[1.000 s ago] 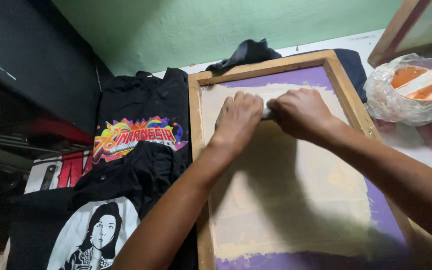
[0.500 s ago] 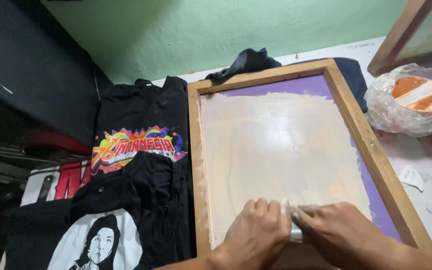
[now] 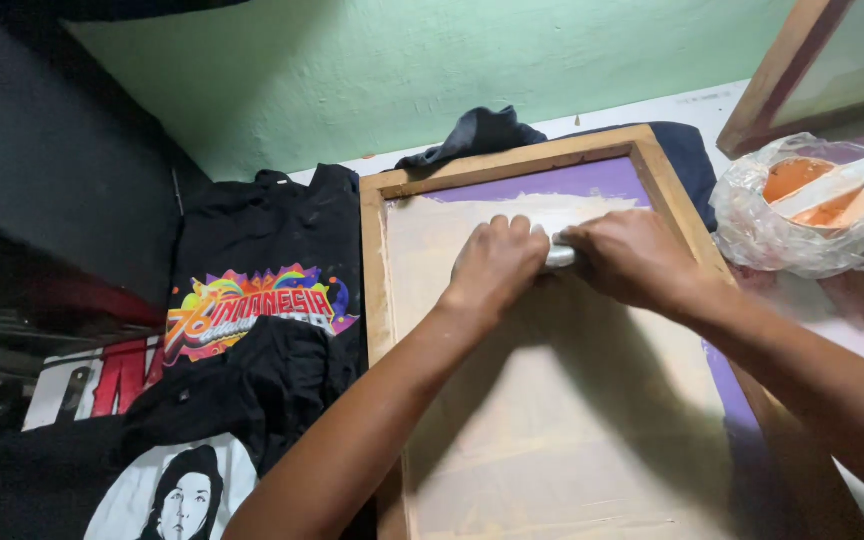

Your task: The person uses a squeegee to spread a white substance across a screen printing frame. They then use a spatula to scoop orange paste from a container and apply it to the screen.

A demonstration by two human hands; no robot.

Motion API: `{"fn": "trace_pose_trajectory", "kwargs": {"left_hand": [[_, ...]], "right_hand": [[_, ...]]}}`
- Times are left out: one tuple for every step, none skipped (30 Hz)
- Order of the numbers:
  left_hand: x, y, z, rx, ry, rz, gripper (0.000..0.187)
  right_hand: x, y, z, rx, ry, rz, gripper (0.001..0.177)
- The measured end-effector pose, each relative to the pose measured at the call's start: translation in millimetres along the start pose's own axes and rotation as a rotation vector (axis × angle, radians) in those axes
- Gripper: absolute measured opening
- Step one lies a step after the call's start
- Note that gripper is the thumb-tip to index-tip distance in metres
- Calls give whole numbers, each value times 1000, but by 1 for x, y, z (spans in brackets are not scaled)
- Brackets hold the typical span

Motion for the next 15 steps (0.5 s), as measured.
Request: {"fn": "trace_pose_trajectory", "kwargs": {"left_hand": [[13, -13, 12, 0, 2, -4, 12], [28, -25, 26, 4, 30, -9, 12], [43, -37, 40, 7, 58, -14, 13], [62, -56, 59, 12, 66, -17, 13], [81, -73, 77, 79, 86, -50, 10], [99, -91, 94, 145, 101, -81, 8], [111, -102, 106, 148, 104, -82, 8], [124, -113, 122, 189, 140, -95, 7], [138, -125, 138, 229, 176, -107, 7], [135, -124, 141, 234, 183, -107, 7], [132, -117, 142, 318, 168, -183, 26], [128, -111, 143, 395, 152, -254, 49], [111, -109, 135, 393, 160, -247, 49], [93, -103, 125, 350, 141, -292, 33], [75, -97, 115, 306, 123, -336, 21]], "right_hand": [[14, 3, -5, -4, 1, -1, 11], [28, 11, -11, -2, 15, -51, 10], [42, 19, -17, -1, 29, -102, 10], [67, 16, -27, -5, 36, -106, 10], [93, 14, -42, -140, -36, -121, 8], [117, 9, -57, -273, -113, -132, 7], [134, 17, -58, -274, -110, -134, 7], [155, 30, -66, -232, -157, -204, 7], [178, 43, -74, -192, -204, -273, 9], [177, 38, -72, -193, -196, -275, 9], [179, 46, -68, -137, -145, -438, 9], [181, 51, -62, -76, -93, -593, 10], [167, 48, -48, -73, -84, -589, 10], [150, 35, -33, -130, -71, -449, 13], [134, 21, -17, -184, -58, -309, 17]]}}
Point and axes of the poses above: each hand's wrist, its own x-axis away from the middle knuckle, its own y-axis out of the palm, z = x × y, the point moved 8 cm from there along -x, towards the middle knuckle, and after that the axes turned 10 degrees about -z, right-handed, at the moved point
